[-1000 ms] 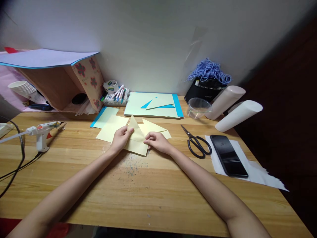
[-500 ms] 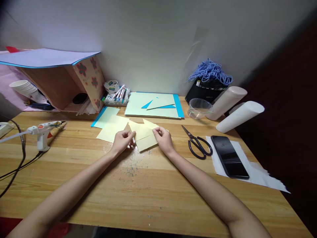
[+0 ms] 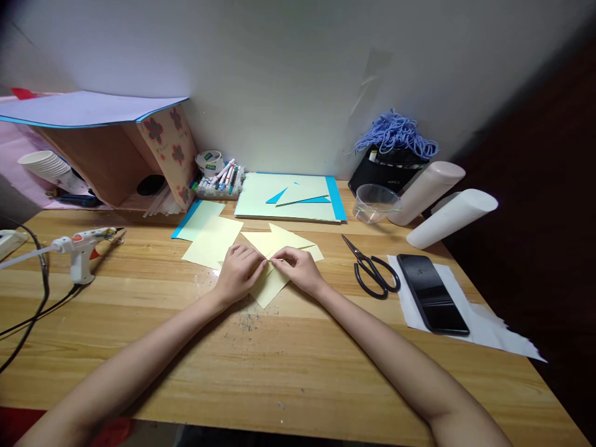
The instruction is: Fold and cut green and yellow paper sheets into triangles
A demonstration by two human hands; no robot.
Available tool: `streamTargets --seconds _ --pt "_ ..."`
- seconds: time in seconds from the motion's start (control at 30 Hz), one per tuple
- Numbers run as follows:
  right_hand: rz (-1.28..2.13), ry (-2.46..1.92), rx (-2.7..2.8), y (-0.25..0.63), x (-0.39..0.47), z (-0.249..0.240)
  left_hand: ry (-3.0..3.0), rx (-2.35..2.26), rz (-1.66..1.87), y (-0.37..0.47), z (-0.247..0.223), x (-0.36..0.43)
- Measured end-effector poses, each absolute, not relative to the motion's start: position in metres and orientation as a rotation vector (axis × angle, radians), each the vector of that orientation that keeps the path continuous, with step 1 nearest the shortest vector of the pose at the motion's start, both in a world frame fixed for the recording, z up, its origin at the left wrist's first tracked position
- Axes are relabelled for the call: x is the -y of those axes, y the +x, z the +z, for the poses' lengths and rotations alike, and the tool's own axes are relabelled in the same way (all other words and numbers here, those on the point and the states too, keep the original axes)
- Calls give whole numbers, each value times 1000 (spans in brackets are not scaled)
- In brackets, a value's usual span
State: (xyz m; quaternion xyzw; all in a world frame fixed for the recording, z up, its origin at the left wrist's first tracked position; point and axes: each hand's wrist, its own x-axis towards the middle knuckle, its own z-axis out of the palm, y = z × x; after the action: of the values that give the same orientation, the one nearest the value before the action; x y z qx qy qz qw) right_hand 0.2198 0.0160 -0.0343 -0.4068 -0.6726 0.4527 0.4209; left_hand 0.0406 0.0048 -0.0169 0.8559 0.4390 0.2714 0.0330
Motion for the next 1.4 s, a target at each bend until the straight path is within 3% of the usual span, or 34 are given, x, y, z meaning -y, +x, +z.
streamTargets --seconds 0.77,1.07,1.4 --pt "892 -1210 1550 224 -23 -40 2484 -1438 865 37 -20 -5" --pt "1097 -1083 1727 222 -20 -37 2452 -1451 846 40 -21 -4" --pt "1054 -1051 1840 220 -15 -31 2408 -1419 826 44 -24 -2"
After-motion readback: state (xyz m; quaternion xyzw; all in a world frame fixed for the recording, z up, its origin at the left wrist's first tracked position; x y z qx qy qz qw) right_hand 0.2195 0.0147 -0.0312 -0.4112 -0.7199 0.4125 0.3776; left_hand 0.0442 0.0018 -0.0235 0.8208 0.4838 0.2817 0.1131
